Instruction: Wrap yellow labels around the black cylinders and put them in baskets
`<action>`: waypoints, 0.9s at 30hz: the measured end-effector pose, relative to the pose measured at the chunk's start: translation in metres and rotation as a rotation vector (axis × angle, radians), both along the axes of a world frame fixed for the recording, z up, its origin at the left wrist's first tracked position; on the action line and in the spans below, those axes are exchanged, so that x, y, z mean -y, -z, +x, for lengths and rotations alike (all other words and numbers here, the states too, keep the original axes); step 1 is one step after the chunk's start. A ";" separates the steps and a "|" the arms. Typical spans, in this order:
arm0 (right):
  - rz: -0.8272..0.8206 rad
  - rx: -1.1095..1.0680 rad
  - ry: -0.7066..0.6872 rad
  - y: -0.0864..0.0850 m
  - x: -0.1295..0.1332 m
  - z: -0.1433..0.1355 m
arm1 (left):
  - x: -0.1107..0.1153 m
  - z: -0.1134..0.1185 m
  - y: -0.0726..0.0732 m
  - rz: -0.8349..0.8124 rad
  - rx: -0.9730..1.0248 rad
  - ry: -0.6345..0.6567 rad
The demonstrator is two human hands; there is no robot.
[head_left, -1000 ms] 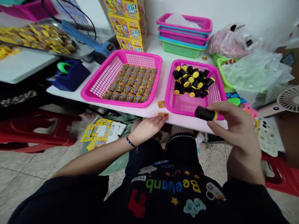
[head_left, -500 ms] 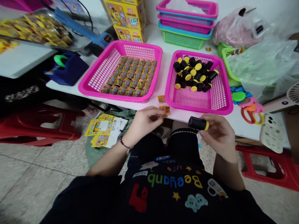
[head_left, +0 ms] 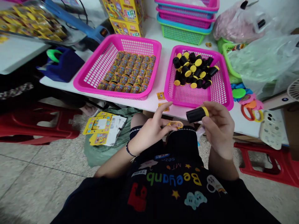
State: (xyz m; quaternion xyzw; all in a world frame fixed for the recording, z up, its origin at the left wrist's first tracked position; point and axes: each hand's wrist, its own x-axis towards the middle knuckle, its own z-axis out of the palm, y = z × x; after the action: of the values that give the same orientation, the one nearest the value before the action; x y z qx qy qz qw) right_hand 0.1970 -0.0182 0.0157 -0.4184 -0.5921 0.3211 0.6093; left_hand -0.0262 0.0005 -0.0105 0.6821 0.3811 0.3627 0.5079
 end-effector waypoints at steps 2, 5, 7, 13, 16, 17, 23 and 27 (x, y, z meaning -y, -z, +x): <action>-0.011 0.002 -0.034 -0.005 0.000 -0.002 | 0.002 0.000 0.000 0.067 -0.009 0.030; -0.035 0.059 -0.115 -0.013 0.001 -0.007 | 0.002 0.002 -0.001 0.184 -0.041 0.049; -0.039 0.087 -0.165 -0.016 0.001 -0.010 | 0.002 0.003 -0.001 0.270 -0.073 0.056; 0.008 0.112 -0.238 -0.013 -0.005 -0.011 | 0.002 0.000 0.001 0.396 -0.042 0.026; 0.018 0.156 -0.197 -0.012 -0.005 -0.007 | 0.007 0.000 0.001 0.352 0.057 0.010; 0.020 0.163 -0.181 -0.011 -0.005 -0.007 | 0.009 0.001 0.001 0.325 0.094 -0.015; 0.018 0.040 -0.098 -0.004 -0.002 -0.014 | 0.023 0.026 -0.001 0.223 0.392 -0.232; 0.040 -0.035 -0.040 -0.003 0.002 -0.024 | 0.023 0.038 -0.003 0.195 0.489 -0.366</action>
State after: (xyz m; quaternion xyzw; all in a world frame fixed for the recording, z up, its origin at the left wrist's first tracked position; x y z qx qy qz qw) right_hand 0.1727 -0.0206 0.0183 -0.3888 -0.5958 0.3285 0.6212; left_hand 0.0119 -0.0230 -0.0079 0.5404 0.3276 0.6360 0.4430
